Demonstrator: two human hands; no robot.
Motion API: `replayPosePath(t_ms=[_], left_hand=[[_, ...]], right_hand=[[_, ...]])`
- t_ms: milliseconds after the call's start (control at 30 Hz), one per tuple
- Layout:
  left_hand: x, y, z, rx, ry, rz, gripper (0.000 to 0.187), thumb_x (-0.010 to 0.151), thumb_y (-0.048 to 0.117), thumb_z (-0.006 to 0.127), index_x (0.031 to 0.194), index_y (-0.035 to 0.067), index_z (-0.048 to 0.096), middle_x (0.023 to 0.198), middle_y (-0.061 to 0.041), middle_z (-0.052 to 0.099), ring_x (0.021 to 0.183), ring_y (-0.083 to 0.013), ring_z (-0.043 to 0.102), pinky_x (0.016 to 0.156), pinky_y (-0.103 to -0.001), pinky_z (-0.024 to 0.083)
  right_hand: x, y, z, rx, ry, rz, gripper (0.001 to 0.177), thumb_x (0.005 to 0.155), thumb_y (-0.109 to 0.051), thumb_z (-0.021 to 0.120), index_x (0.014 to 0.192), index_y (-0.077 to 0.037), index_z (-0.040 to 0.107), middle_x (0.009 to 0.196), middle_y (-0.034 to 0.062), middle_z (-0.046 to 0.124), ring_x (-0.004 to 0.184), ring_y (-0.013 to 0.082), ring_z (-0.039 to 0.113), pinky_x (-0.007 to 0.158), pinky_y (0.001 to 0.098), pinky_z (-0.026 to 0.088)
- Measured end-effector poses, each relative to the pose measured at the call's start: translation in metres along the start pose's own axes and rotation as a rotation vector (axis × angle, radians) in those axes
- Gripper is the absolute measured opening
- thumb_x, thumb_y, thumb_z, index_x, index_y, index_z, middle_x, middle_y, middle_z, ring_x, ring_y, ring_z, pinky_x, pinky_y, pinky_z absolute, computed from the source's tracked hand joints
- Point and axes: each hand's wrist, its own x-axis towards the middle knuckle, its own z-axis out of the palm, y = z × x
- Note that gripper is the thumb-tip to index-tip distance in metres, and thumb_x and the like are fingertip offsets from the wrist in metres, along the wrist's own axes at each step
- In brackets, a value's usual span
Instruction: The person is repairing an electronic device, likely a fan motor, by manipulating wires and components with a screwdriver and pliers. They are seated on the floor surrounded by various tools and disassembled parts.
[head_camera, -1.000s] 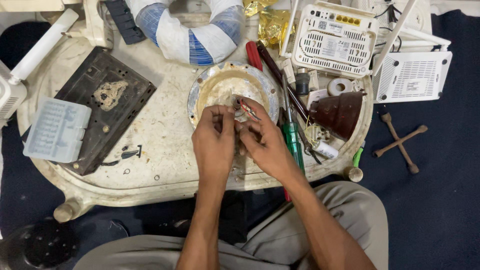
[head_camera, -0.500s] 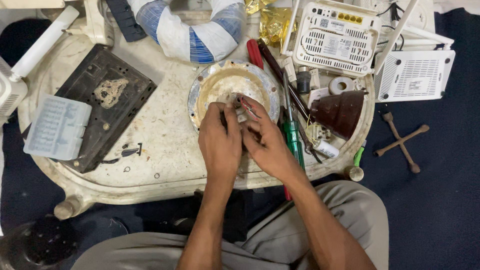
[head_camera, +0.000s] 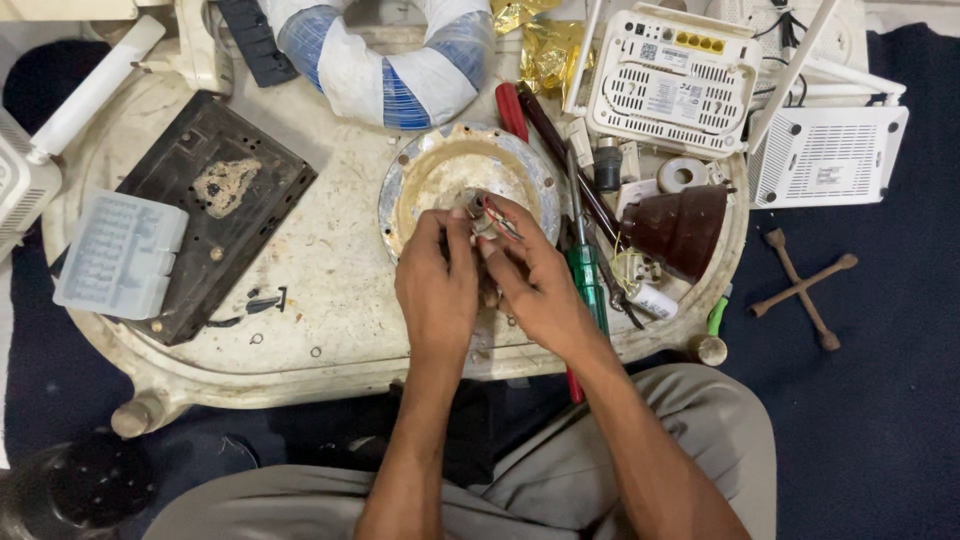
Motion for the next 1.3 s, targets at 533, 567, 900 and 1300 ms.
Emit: replayPosePath(t_ms=[533, 567, 900, 1300], left_hand=[[-0.004, -0.007, 0.004, 0.027, 0.046, 0.054, 0.031, 0.108, 0.029, 0.05, 0.103, 0.001, 0.062, 0.092, -0.02, 0.071, 0.087, -0.0401, 0.067, 0.077, -0.049, 0.05], [-0.004, -0.007, 0.004, 0.013, 0.038, 0.041, 0.031, 0.106, 0.03, 0.051, 0.102, 0.001, 0.062, 0.092, -0.021, 0.07, 0.085, -0.04, 0.067, 0.076, -0.049, 0.05], [0.0, -0.005, 0.003, 0.053, 0.014, -0.01, 0.033, 0.108, 0.027, 0.048, 0.095, 0.0, 0.063, 0.086, -0.022, 0.07, 0.082, -0.041, 0.067, 0.075, -0.05, 0.05], [-0.014, -0.004, -0.038, 0.107, 0.109, 0.08, 0.017, 0.098, 0.013, 0.068, 0.108, -0.001, 0.067, 0.089, -0.017, 0.076, 0.079, -0.0255, 0.075, 0.073, -0.037, 0.057]], right_hand=[[0.002, 0.002, 0.002, 0.006, 0.06, -0.028, 0.041, 0.107, -0.014, 0.052, 0.147, -0.009, 0.052, 0.098, -0.0023, 0.063, 0.076, 0.0041, 0.052, 0.059, 0.0203, 0.046], [0.002, 0.002, 0.002, -0.003, 0.065, -0.014, 0.041, 0.107, -0.014, 0.052, 0.148, -0.01, 0.053, 0.097, -0.0015, 0.062, 0.074, 0.0049, 0.051, 0.058, 0.0207, 0.045], [0.004, 0.005, 0.001, -0.067, 0.068, -0.064, 0.043, 0.105, -0.012, 0.054, 0.148, -0.009, 0.05, 0.102, -0.0012, 0.067, 0.07, 0.004, 0.051, 0.055, 0.021, 0.043], [0.002, 0.01, 0.007, 0.002, 0.109, -0.033, 0.039, 0.103, -0.01, 0.057, 0.141, -0.005, 0.051, 0.099, 0.005, 0.073, 0.065, 0.0059, 0.053, 0.054, 0.0212, 0.042]])
